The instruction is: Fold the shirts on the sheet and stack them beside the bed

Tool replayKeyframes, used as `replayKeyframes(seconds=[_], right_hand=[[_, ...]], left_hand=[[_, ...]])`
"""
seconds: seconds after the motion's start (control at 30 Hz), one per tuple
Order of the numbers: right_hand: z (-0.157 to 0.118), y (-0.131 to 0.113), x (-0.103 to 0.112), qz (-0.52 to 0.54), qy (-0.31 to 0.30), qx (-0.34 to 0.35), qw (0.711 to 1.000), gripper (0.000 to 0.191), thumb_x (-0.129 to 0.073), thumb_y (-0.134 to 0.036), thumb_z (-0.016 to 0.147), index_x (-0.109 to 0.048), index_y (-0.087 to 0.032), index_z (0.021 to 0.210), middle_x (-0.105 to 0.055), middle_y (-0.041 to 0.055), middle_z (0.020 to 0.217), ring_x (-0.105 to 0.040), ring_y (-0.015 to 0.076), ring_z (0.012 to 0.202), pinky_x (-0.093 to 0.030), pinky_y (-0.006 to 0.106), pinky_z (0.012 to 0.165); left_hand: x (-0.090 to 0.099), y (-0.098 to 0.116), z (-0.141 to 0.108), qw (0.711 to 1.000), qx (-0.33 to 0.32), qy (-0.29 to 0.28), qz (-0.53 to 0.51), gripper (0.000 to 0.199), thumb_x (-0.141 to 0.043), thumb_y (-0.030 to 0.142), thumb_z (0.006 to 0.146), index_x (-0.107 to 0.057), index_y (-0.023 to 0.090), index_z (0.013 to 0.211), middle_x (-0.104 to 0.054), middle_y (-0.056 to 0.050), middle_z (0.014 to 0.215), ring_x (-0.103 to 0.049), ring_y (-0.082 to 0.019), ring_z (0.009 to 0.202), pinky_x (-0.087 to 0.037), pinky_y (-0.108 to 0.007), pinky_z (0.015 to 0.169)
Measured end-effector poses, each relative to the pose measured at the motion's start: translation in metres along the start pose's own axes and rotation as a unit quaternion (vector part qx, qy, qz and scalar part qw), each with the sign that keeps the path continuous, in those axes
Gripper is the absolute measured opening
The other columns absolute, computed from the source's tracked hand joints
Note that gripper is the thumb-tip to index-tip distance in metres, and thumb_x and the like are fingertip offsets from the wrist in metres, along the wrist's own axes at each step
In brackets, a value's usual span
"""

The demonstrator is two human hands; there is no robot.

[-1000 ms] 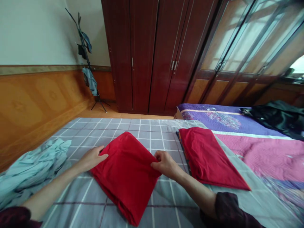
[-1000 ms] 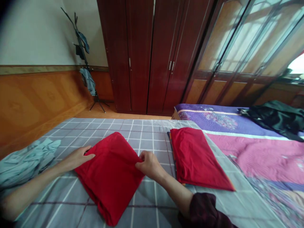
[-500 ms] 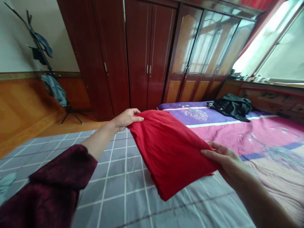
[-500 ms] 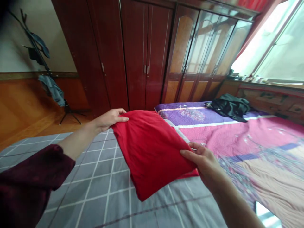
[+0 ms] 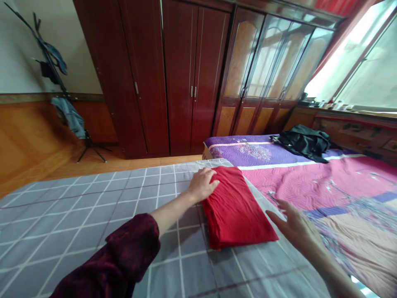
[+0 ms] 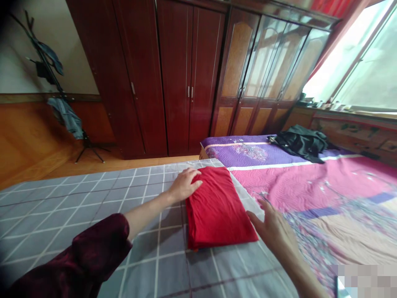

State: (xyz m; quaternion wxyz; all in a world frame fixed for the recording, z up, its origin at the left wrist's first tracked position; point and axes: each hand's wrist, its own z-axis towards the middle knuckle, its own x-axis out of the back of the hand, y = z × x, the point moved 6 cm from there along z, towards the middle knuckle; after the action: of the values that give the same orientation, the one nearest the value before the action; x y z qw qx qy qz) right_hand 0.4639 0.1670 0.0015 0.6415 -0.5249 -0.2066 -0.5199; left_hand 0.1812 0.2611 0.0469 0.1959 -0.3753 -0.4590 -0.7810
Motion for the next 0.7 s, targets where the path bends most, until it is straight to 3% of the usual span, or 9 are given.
replayKeyframes(seconds=[0.07, 0.13, 0.2, 0.27, 0.37, 0.43, 0.5, 0.6, 0.7], right_hand=[[0.017, -0.042, 0.008, -0.022, 0.012, 0.085, 0.996, 0.059, -0.05, -0.055, 0.08, -0.055, -0.014, 0.122, -0.063, 0.0176, 0.111, -0.06, 0.0318, 0.1, -0.046, 0.045, 0.084], [0.032, -0.091, 0.002, -0.014, 0.019, 0.175, 0.984, 0.053, -0.043, -0.05, 0.088, -0.052, -0.015, 0.127, -0.059, 0.0155, 0.122, -0.055, 0.0295, 0.111, -0.042, 0.044, 0.093], [0.046, -0.131, -0.025, -0.038, -0.011, 0.24, 0.97, 0.051, -0.039, -0.048, 0.092, -0.05, -0.016, 0.13, -0.053, 0.0131, 0.131, -0.047, 0.0275, 0.121, -0.035, 0.043, 0.101], [0.061, -0.146, -0.068, -0.091, -0.072, 0.233, 0.966, 0.053, -0.038, -0.05, 0.092, -0.048, -0.018, 0.134, -0.047, 0.0111, 0.139, -0.039, 0.0274, 0.128, -0.028, 0.042, 0.106], [0.085, -0.129, -0.122, -0.131, -0.106, 0.145, 0.975, 0.063, -0.033, -0.054, 0.093, -0.04, -0.014, 0.14, -0.041, 0.0166, 0.142, -0.036, 0.0306, 0.13, -0.025, 0.047, 0.105], [0.102, -0.109, -0.138, -0.132, -0.104, 0.096, 0.981, 0.067, -0.025, -0.057, 0.094, -0.04, -0.01, 0.14, -0.043, 0.0229, 0.137, -0.04, 0.0338, 0.126, -0.029, 0.052, 0.1], [0.118, -0.092, -0.14, -0.135, -0.104, 0.058, 0.984, 0.069, -0.021, -0.058, 0.094, -0.044, -0.009, 0.137, -0.049, 0.0253, 0.13, -0.047, 0.0359, 0.12, -0.034, 0.055, 0.094], [0.135, -0.075, -0.123, -0.142, -0.083, 0.02, 0.986, 0.068, -0.023, -0.055, 0.094, -0.044, -0.005, 0.136, -0.05, 0.0283, 0.126, -0.05, 0.0389, 0.116, -0.037, 0.057, 0.09], [0.133, -0.073, -0.108, -0.144, -0.05, 0.039, 0.988, 0.066, -0.025, -0.049, 0.094, -0.036, -0.005, 0.141, -0.042, 0.0269, 0.137, -0.042, 0.0377, 0.125, -0.036, 0.054, 0.096]], left_hand=[[-0.011, 0.028, -0.024, 0.996, -0.083, -0.036, 0.026, 0.035, -0.05, 0.039, 0.09, -0.058, 0.019, 0.118, -0.052, -0.008, 0.132, -0.044, -0.024, 0.125, -0.028, -0.041, 0.111], [-0.028, 0.045, -0.048, 0.986, -0.14, -0.075, 0.057, 0.049, -0.044, 0.05, 0.092, -0.051, 0.019, 0.128, -0.042, -0.011, 0.142, -0.032, -0.031, 0.134, -0.02, -0.053, 0.113], [-0.048, 0.046, -0.067, 0.98, -0.141, -0.12, 0.07, 0.061, -0.042, 0.059, 0.089, -0.043, 0.022, 0.137, -0.031, -0.012, 0.149, -0.018, -0.039, 0.139, -0.013, -0.065, 0.11], [-0.066, 0.036, -0.079, 0.98, -0.11, -0.153, 0.06, 0.067, -0.043, 0.062, 0.086, -0.034, 0.027, 0.143, -0.021, -0.01, 0.154, -0.007, -0.043, 0.14, -0.011, -0.069, 0.108], [-0.081, 0.019, -0.088, 0.984, -0.068, -0.16, 0.032, 0.069, -0.042, 0.062, 0.086, -0.027, 0.031, 0.147, -0.009, -0.008, 0.157, 0.004, -0.041, 0.141, -0.01, -0.067, 0.11], [-0.082, 0.015, -0.092, 0.987, -0.062, -0.15, 0.015, 0.07, -0.042, 0.062, 0.086, -0.025, 0.031, 0.147, -0.005, -0.008, 0.157, 0.008, -0.04, 0.141, -0.007, -0.066, 0.111], [-0.079, 0.015, -0.095, 0.987, -0.059, -0.151, 0.002, 0.071, -0.041, 0.063, 0.086, -0.025, 0.032, 0.147, -0.004, -0.008, 0.157, 0.009, -0.039, 0.141, -0.005, -0.066, 0.111], [-0.067, 0.021, -0.093, 0.985, -0.054, -0.164, -0.012, 0.074, -0.036, 0.065, 0.087, -0.021, 0.027, 0.149, -0.008, -0.01, 0.157, 0.005, -0.037, 0.142, -0.007, -0.063, 0.113], [-0.046, 0.027, -0.067, 0.99, -0.073, -0.12, -0.002, 0.075, -0.026, 0.062, 0.092, -0.013, 0.017, 0.15, -0.01, -0.014, 0.156, -0.001, -0.03, 0.144, -0.008, -0.056, 0.115]])
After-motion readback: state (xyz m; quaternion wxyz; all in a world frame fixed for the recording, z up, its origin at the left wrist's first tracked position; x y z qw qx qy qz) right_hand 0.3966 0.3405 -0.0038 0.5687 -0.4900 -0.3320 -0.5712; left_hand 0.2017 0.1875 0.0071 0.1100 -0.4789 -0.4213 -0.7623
